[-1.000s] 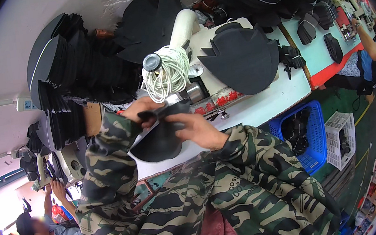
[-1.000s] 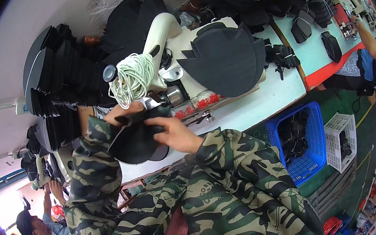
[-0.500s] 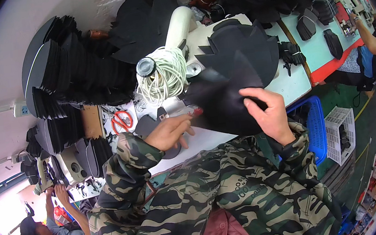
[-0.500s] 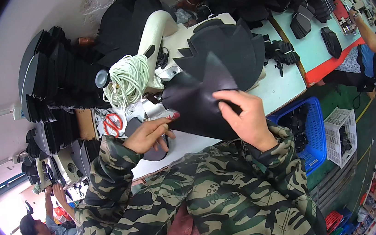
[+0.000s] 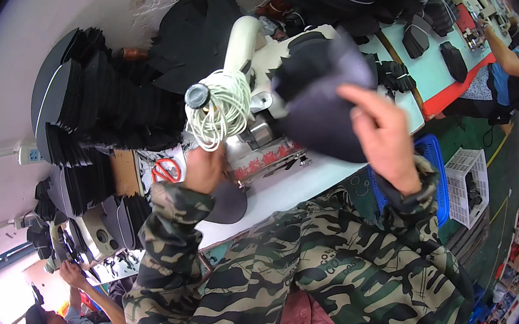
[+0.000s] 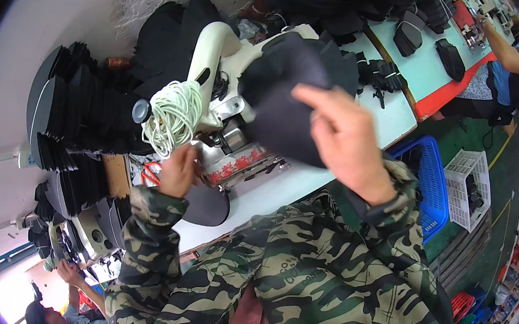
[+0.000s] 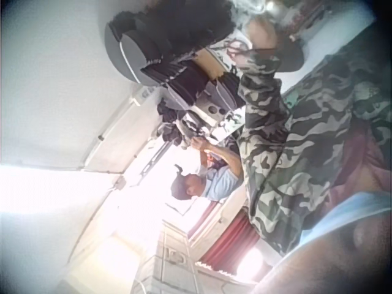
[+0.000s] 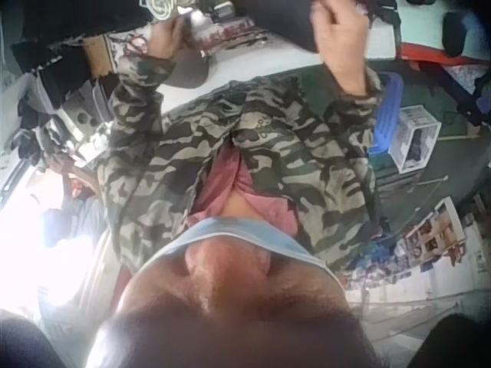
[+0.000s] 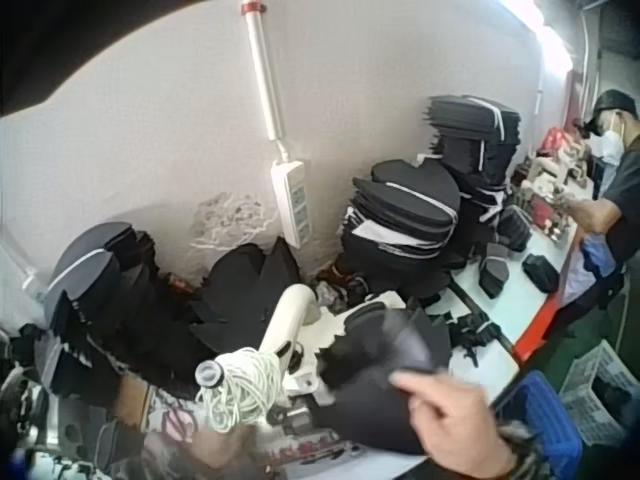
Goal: The person takes black shoe upper pieces one by one, feeds their edges through a skiving machine by hand to skive them, and stacks the processed pieces on the machine.
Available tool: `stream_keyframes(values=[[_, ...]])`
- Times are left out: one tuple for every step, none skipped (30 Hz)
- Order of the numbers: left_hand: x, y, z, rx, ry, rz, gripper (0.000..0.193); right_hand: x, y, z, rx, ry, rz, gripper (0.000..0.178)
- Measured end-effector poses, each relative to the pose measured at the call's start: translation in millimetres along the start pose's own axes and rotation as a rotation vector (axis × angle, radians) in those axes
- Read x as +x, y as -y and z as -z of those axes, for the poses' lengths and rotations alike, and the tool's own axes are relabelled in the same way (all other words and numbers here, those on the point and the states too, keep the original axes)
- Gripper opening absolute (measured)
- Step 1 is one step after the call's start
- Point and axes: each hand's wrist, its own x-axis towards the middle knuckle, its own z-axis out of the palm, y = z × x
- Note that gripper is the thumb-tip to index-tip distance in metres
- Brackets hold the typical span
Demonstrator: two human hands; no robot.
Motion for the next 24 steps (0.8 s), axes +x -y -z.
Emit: stream_keyframes(values=[[-7.5,36.0,8.9,0.56,-0.142,-0.129,0.014,1.3,13.1,12.6,-0.132,-0.154,0.05,0.037],[-6.5,27.0,14.0,0.719,0.036,0.033,0.017,0.7,10.0,15.9,-0.144,-0.164,0.041,0.037],[-17.0,39.4,17.5,0.726,0.029,0.032,0.017,5.9,8.7,14.5,-0.219,-0.2,0.124,0.037],[-31.9,64.0,16.1,0.907,0.188,0.032,0.02,12.6,6.0,11.4,-0.293,-0.237,0.208,0.038],[-39.8,83.8,10.1,1.072,0.353,0.019,0.023,18.3,2.7,9.8,-0.386,-0.276,0.287,0.039],[-43.8,93.7,7.3,1.072,0.349,0.005,0.023,21.2,-12.8,-6.2,-0.491,-0.141,0.344,0.036],[-46.6,104.2,5.8,1.031,0.399,0.006,0.025,15.2,-23.9,-22.4,-0.439,0.026,0.33,0.031],[-45.2,110.2,5.8,0.993,0.446,0.011,0.028,5.5,-33.1,-38.9,-0.285,0.104,0.303,0.029],[-44.0,104.4,2.8,0.987,0.449,0.01,0.028,-5.0,-33.6,-47.2,-0.197,0.116,0.309,0.027],[-42.9,98.7,0.1,1.015,0.441,-0.013,0.027,-13.5,-32.6,-53.9,-0.105,0.118,0.274,0.024],[-43.8,94.4,1.2,1.049,0.433,-0.034,0.026,-22.8,-31.3,-62.4,-0.103,0.118,0.271,0.024],[-47.6,98.9,2.1,1.022,0.402,-0.125,0.022,-29.7,-30.5,-70.6,0.004,0.196,0.229,0.022],[-53.4,102.7,3.4,1.023,0.4,-0.127,0.022,-34.9,-30.2,-76.4,0.111,0.272,0.187,0.02],[-56.5,103.5,3.3,1.036,0.338,-0.206,0.017,-38.9,-31.1,-78.9,0.106,0.266,0.184,0.02],[-59.4,104.2,2.9,1.046,0.275,-0.287,0.012,-42.4,-32.2,-80.3,0.109,0.31,0.135,0.019],[-62.4,104.9,3.0,1.066,0.293,-0.305,0.011,-44.4,-33.7,-81.8,0.113,0.354,0.085,0.018],[-61.7,96.5,0.1,1.061,0.293,-0.319,0.011,-44.8,-35.6,-83.6,0.104,0.344,0.08,0.018],[-62.4,87.6,-3.7,1.137,0.482,0.019,0.011,-45.1,-37.5,-86.3,0.165,0.416,0.084,0.018],[-62.3,74.7,-3.9,1.188,0.666,0.363,0.012,-46.3,-40.7,-89.0,0.224,0.486,0.086,0.017],[-55.1,50.4,0.5,0.947,0.811,0.207,0.013,-48.1,-51.0,-86.5,0.256,0.58,0.201,0.021],[-47.9,25.0,9.8,0.699,0.949,0.055,0.015,-52.4,-60.1,-83.1,0.229,0.559,0.174,0.021],[-52.4,-7.0,31.8,0.531,1.002,0.039,0.016,-49.0,-53.5,-94.3,0.334,0.673,0.299,0.024],[-42.6,-35.5,32.1,0.335,1.069,-0.025,0.018,-50.7,-56.6,-94.2,0.4,0.775,0.388,0.028],[-25.7,-69.6,35.2,0.222,1.103,-0.02,0.02,-46.3,-57.9,-86.7,0.425,0.825,0.378,0.03]])
